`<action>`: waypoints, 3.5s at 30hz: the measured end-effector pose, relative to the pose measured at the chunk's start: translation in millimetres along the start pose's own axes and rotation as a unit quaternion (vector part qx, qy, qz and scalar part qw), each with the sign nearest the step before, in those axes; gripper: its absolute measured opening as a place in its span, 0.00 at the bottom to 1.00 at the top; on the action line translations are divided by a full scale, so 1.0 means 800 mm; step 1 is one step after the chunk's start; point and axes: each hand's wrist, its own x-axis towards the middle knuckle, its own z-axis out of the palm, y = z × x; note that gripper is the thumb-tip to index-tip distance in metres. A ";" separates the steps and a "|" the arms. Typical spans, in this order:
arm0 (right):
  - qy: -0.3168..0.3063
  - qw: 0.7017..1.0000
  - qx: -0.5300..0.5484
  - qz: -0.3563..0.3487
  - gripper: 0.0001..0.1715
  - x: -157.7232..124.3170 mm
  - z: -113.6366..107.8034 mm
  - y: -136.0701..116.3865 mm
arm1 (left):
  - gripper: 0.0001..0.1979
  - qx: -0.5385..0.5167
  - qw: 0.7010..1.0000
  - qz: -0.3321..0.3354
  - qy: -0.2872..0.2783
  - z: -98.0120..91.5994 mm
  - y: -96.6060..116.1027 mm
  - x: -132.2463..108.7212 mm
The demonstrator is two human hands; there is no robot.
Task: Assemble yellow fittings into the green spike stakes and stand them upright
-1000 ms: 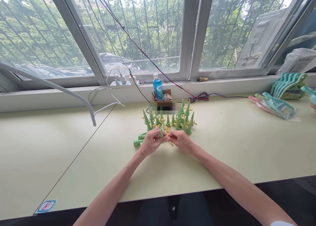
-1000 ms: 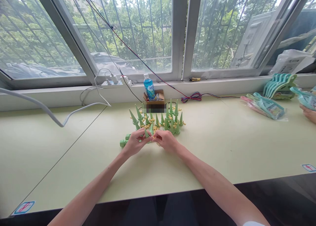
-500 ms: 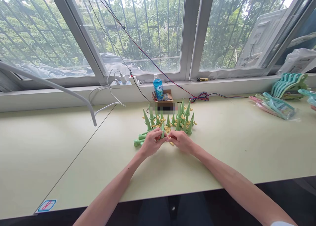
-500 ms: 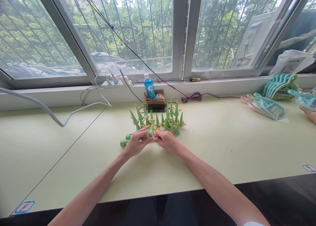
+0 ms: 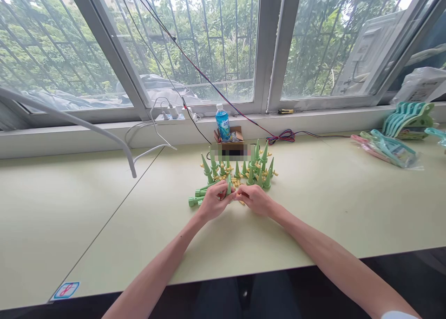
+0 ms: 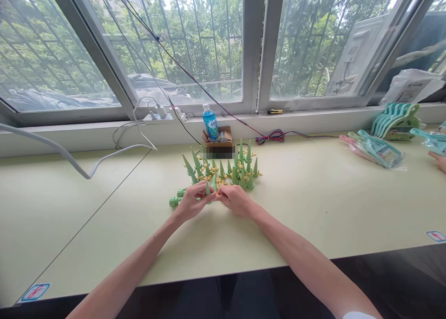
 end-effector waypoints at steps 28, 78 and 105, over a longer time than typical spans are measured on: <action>-0.006 1.000 0.007 -0.029 0.12 0.000 -0.001 -0.003 | 0.16 -0.046 0.998 -0.050 0.004 0.000 0.002 0.002; 0.025 1.000 0.013 -0.005 0.17 0.000 0.002 0.001 | 0.17 -0.058 0.993 -0.094 0.030 0.000 0.004 0.004; 0.030 0.999 0.011 -0.012 0.18 0.000 0.001 -0.004 | 0.15 -0.101 0.988 -0.095 0.069 0.001 0.005 0.006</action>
